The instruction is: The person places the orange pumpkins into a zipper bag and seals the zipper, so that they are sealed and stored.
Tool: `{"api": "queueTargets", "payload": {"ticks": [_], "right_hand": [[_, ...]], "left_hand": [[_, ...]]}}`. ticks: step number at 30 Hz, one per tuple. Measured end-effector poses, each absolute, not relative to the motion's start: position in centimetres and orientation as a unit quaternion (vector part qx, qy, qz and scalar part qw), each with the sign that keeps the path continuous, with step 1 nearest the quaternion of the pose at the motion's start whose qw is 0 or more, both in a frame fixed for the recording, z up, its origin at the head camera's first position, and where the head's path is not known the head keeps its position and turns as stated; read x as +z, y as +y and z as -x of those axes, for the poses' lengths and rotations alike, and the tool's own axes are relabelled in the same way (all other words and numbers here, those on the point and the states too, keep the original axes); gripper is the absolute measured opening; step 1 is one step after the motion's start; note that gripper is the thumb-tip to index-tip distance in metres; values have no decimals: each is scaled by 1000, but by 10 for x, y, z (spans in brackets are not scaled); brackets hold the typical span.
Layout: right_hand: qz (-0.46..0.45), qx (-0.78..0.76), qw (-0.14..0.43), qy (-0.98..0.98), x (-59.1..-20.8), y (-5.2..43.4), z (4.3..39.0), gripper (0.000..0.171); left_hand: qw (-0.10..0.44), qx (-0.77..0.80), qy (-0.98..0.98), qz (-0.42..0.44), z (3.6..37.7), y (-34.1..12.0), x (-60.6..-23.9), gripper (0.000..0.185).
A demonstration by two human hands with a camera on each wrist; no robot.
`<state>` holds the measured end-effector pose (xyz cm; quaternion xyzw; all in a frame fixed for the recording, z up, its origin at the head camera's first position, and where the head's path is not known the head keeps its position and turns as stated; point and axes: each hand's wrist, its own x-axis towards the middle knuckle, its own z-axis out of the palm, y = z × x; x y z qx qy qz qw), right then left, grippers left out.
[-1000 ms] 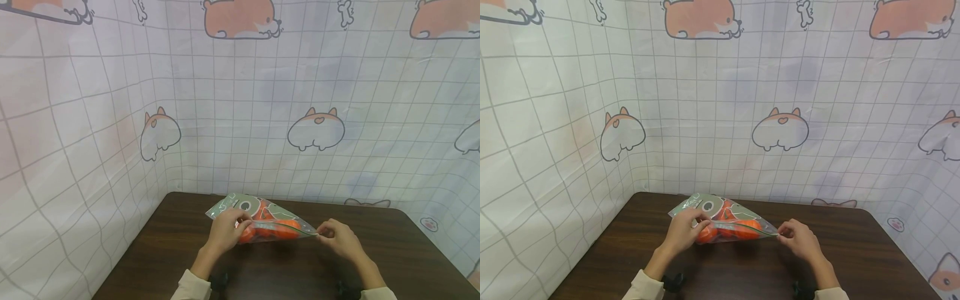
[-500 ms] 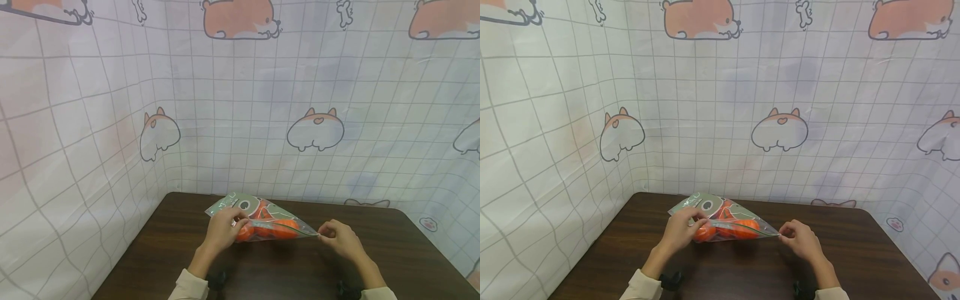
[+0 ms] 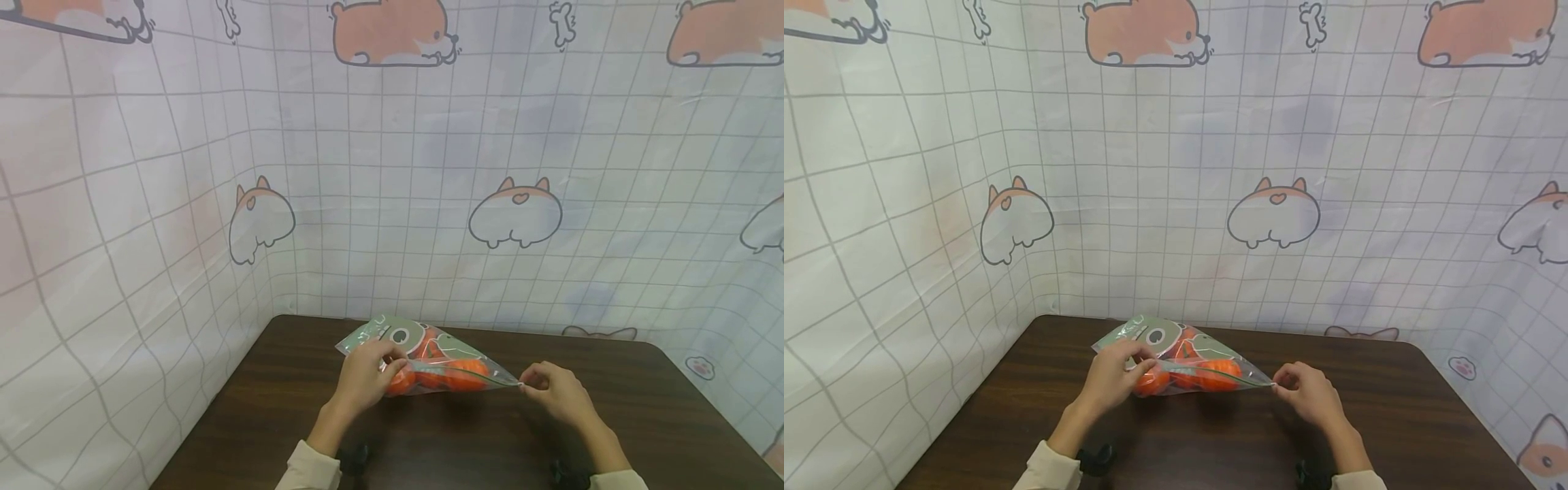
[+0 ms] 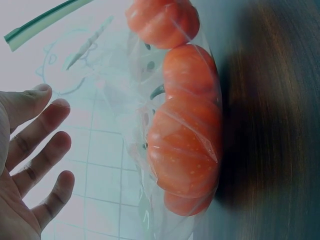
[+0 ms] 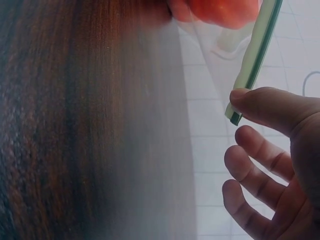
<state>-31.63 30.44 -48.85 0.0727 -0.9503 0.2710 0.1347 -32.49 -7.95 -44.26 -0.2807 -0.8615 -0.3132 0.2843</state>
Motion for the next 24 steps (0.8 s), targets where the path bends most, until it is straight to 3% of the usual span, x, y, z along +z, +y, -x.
{"api": "queueTargets", "payload": {"ticks": [12, 24], "right_hand": [[-64, 274, 120, -952, -491, 303, 317, 9], [-65, 309, 116, -942, -497, 299, 320, 11]], "left_hand": [[302, -310, -846, 313, 325, -76, -444, 9], [253, -331, -842, 342, 322, -69, -447, 7]]}}
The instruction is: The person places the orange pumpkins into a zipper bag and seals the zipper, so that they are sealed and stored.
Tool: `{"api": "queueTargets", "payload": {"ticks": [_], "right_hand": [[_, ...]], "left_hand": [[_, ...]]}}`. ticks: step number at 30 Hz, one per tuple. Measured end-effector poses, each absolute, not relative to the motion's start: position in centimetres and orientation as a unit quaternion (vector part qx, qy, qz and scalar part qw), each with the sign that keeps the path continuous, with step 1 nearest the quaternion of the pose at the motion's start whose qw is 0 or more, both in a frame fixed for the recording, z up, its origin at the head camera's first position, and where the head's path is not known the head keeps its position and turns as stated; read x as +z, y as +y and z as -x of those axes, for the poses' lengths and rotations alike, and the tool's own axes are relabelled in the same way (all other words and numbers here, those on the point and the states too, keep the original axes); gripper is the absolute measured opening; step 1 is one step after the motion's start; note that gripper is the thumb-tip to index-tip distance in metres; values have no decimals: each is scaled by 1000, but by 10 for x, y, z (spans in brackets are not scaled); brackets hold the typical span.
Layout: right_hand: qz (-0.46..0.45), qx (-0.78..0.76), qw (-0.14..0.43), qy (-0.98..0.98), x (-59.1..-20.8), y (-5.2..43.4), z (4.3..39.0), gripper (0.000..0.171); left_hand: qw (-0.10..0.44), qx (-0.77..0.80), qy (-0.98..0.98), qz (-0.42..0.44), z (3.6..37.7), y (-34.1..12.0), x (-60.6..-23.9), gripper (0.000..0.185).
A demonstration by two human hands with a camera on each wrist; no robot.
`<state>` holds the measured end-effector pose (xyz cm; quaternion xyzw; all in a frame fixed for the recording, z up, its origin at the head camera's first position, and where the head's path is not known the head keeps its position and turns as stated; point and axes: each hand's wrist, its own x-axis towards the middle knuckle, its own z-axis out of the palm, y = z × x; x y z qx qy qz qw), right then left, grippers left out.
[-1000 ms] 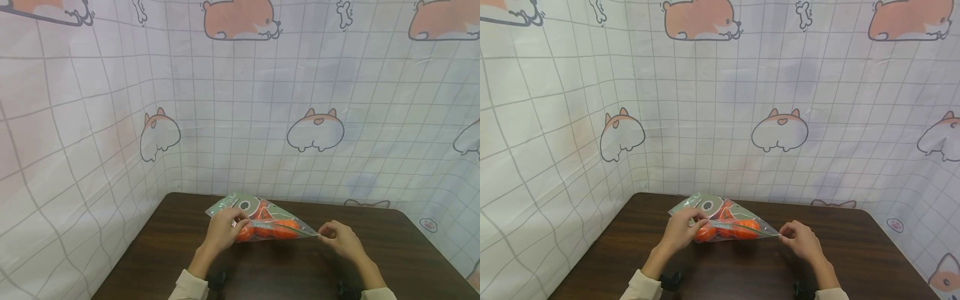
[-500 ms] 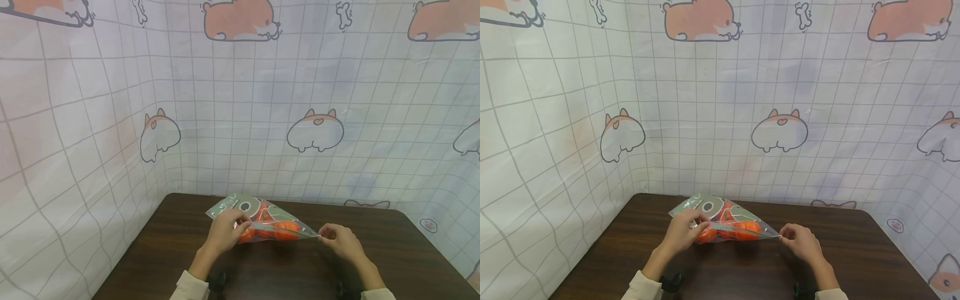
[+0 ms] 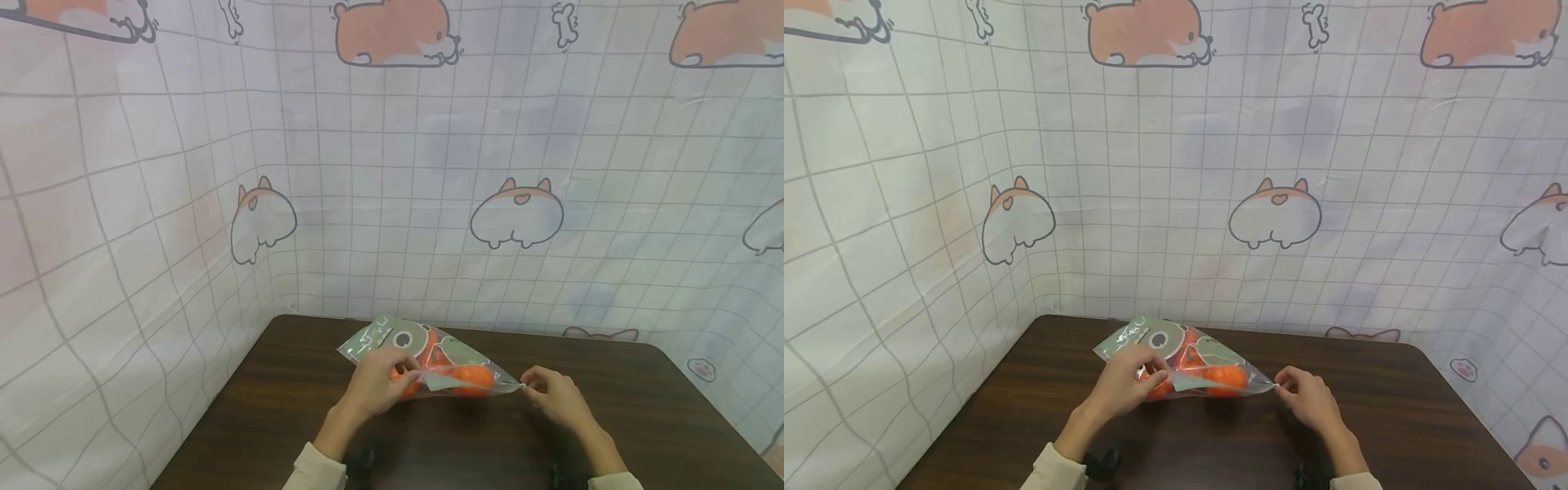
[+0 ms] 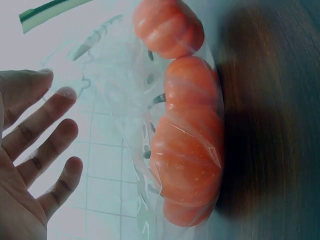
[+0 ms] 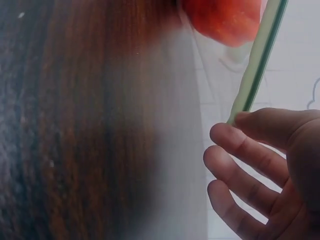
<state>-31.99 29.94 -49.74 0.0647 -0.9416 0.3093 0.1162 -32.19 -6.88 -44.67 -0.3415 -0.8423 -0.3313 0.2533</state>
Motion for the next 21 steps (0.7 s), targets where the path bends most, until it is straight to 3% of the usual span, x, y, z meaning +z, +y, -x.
{"api": "queueTargets", "payload": {"ticks": [8, 17, 21], "right_hand": [[-66, 361, 89, -926, -500, 297, 320, 23], [-91, 376, 50, -921, -502, 295, 319, 26], [-90, 384, 39, -918, -503, 295, 320, 30]], "left_hand": [[193, -313, -844, 390, 318, -62, -447, 8], [108, -296, -854, 414, 310, -53, -448, 7], [103, -261, -856, 434, 306, -46, -449, 7]]}}
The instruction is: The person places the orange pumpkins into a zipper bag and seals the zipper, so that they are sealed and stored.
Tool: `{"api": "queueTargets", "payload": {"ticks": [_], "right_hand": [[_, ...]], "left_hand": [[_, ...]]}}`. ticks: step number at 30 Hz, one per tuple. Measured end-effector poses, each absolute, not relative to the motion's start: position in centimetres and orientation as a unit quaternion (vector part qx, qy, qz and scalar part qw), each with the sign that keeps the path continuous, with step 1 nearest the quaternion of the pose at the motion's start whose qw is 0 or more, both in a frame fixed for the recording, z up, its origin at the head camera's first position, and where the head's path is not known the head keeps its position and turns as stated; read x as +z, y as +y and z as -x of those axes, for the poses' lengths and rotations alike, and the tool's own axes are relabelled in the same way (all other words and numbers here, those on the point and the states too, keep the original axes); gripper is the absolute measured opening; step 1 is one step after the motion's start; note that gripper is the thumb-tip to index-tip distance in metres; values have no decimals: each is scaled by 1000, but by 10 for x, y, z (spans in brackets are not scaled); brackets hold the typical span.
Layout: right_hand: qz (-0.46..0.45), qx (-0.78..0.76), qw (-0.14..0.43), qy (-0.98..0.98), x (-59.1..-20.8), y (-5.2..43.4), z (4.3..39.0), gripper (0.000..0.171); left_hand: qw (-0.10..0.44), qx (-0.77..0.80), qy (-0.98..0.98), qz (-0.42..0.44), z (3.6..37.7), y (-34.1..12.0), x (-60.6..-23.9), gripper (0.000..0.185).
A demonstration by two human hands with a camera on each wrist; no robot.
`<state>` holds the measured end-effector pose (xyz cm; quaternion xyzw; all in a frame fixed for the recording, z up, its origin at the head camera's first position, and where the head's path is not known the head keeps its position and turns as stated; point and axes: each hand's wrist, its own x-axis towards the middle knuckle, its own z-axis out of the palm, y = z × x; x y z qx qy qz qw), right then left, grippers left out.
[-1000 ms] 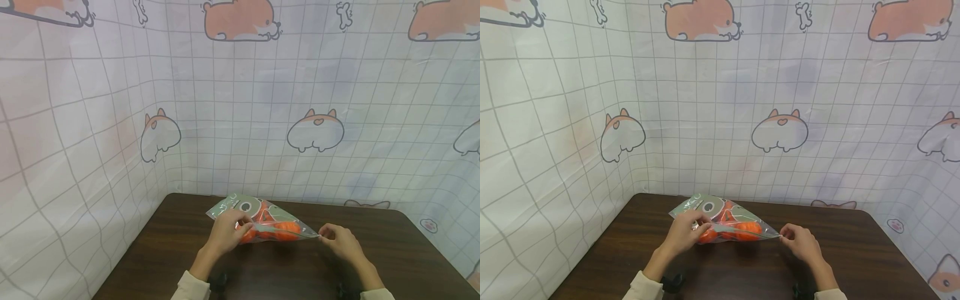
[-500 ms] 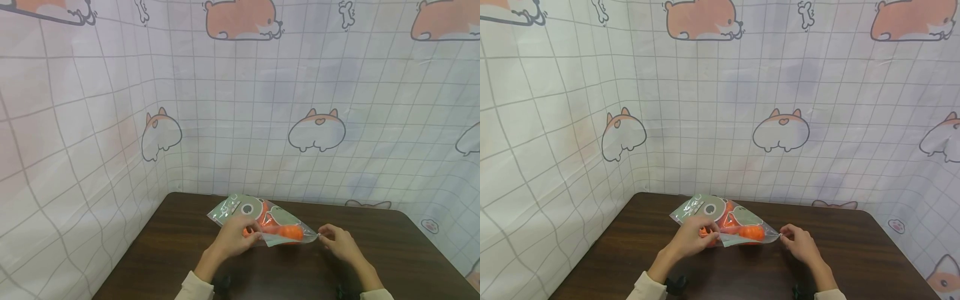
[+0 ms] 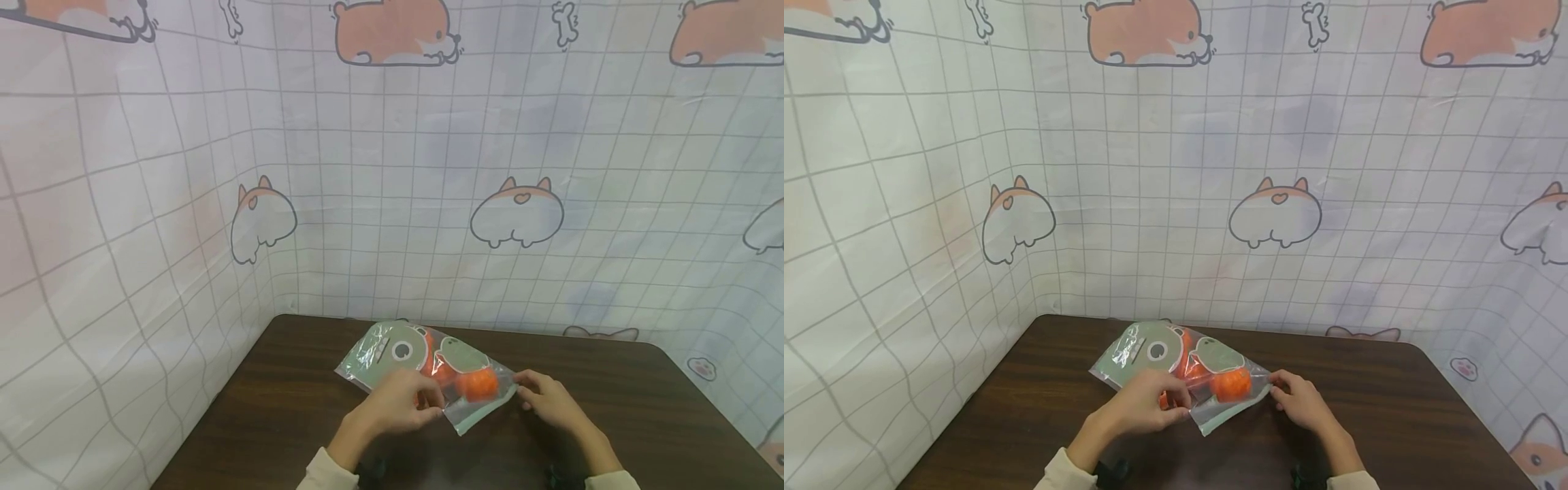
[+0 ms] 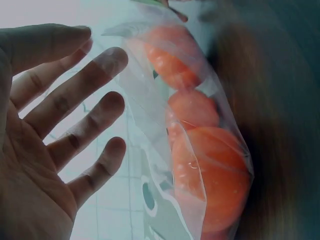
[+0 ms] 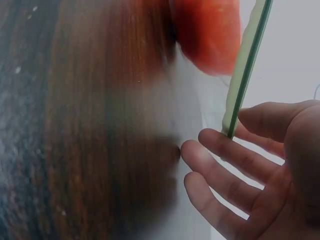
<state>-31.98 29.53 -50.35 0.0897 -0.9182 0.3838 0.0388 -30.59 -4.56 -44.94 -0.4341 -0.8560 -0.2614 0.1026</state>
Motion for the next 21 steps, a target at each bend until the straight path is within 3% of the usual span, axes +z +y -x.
{"api": "queueTargets", "payload": {"ticks": [5, 15, 21], "right_hand": [[-92, 387, 32, -917, -503, 296, 319, 34], [-133, 408, 10, -903, -502, 300, 321, 35], [-146, 439, 4, -886, -503, 300, 323, 36]], "left_hand": [[103, -210, -855, 462, 302, -36, -453, 4], [40, -196, -863, 464, 288, -18, -463, 5], [54, -148, -870, 468, 284, -8, -471, 6]]}}
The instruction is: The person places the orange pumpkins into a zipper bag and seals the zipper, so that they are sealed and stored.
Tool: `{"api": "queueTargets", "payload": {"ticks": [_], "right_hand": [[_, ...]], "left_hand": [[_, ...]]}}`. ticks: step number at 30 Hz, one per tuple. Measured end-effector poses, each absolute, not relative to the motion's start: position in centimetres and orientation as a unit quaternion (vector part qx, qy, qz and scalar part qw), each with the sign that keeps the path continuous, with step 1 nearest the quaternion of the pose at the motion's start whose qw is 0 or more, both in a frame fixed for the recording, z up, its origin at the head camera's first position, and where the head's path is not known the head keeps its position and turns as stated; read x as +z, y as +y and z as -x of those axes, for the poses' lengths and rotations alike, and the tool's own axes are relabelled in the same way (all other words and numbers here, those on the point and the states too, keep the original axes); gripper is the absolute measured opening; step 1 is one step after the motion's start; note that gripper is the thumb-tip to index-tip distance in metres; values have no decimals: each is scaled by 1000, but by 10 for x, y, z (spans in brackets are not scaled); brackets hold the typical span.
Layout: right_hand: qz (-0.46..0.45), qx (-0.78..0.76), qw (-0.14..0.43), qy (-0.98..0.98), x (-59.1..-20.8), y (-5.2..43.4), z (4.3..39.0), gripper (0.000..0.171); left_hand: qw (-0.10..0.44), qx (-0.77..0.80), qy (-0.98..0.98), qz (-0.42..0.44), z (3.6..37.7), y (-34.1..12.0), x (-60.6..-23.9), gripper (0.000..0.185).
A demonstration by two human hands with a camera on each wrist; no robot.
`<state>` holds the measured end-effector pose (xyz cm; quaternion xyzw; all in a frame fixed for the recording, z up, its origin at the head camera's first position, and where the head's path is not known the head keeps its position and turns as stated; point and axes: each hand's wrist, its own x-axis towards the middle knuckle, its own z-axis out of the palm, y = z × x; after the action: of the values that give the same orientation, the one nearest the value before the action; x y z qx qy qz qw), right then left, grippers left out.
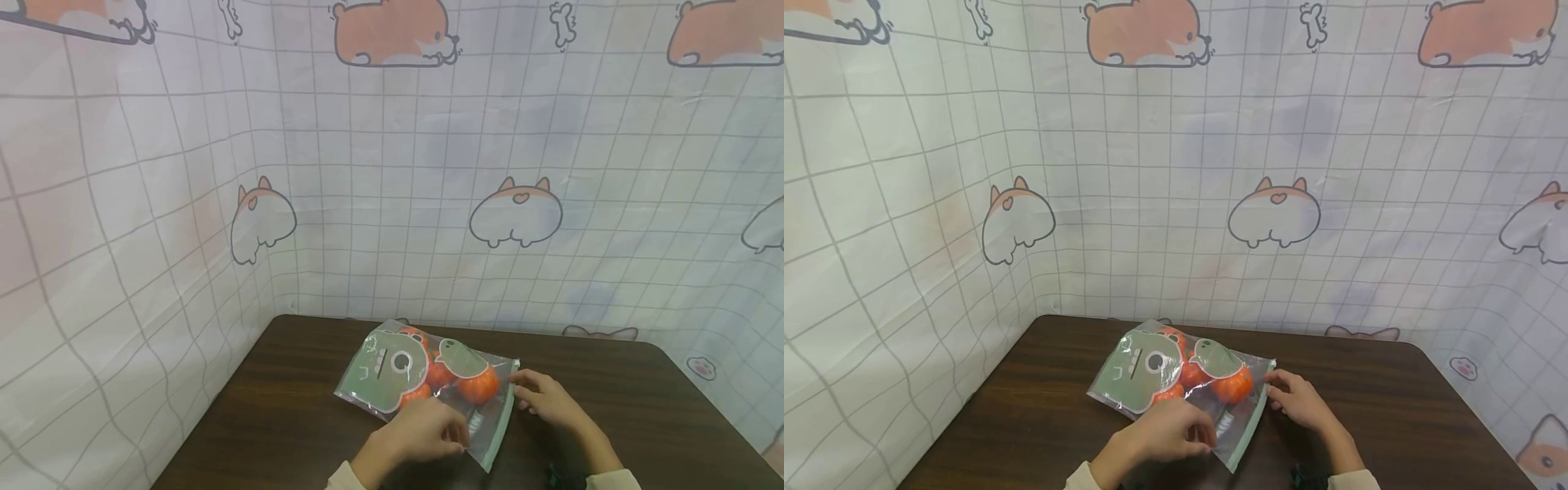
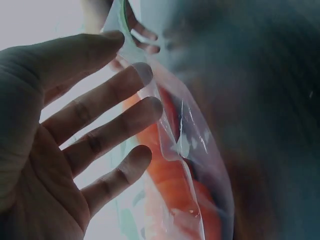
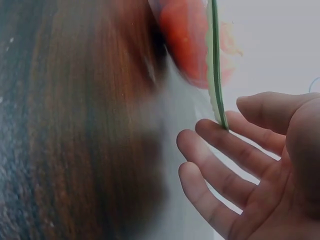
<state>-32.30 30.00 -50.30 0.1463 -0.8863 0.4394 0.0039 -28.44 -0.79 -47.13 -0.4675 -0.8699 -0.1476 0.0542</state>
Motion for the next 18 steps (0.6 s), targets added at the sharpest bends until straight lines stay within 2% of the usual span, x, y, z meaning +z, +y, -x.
{"api": "queueTargets", "payload": {"ticks": [7, 18], "right_hand": [[-137, 450, 6, -883, -504, 299, 325, 39], [-115, 448, 3, -887, -501, 296, 324, 44]], "left_hand": [[77, -99, -867, 483, 280, 3, -482, 5], [40, -118, -865, 486, 273, 6, -484, 5]]}}
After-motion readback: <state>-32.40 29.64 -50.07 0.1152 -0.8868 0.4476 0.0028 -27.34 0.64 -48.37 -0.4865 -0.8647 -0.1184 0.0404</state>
